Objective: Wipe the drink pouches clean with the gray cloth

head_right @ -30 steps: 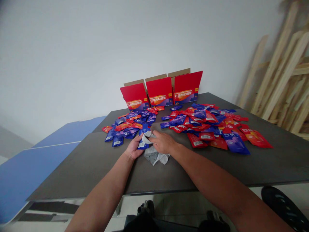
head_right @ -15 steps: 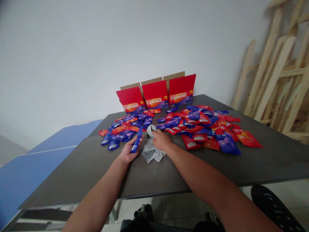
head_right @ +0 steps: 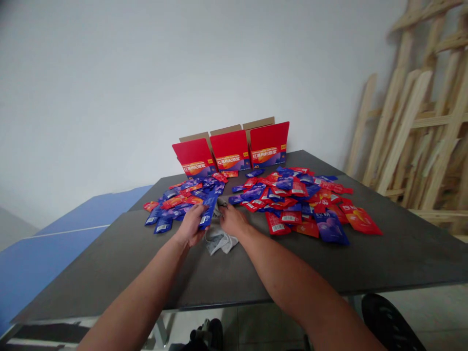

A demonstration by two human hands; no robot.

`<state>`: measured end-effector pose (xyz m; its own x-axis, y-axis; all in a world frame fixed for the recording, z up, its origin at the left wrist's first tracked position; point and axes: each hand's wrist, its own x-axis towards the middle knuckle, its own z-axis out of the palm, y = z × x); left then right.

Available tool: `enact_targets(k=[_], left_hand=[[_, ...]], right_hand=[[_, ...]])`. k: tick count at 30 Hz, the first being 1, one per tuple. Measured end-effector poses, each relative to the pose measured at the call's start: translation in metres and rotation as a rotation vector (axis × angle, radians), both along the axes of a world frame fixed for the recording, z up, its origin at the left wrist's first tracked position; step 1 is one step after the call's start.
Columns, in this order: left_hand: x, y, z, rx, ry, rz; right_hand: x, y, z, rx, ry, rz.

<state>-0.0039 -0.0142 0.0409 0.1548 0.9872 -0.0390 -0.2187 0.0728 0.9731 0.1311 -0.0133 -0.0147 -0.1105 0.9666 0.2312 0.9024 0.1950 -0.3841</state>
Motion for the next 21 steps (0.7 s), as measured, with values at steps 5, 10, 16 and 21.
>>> enact_targets(k=[5, 10, 16, 21], left_hand=[[0.061, 0.034, 0.028, 0.132, 0.146, -0.176], [0.136, 0.078, 0.017, 0.049, 0.379, -0.188], [0.185, 0.105, -0.006, 0.111, 0.39, -0.112], [0.192, 0.113, -0.022, 0.121, 0.341, -0.192]], right_hand=[[-0.001, 0.003, -0.003, 0.016, 0.013, 0.002], [-0.001, 0.011, -0.005, -0.028, -0.01, 0.075], [0.002, 0.012, -0.006, -0.071, -0.014, 0.135], [0.005, 0.008, -0.006, -0.038, 0.018, 0.103]])
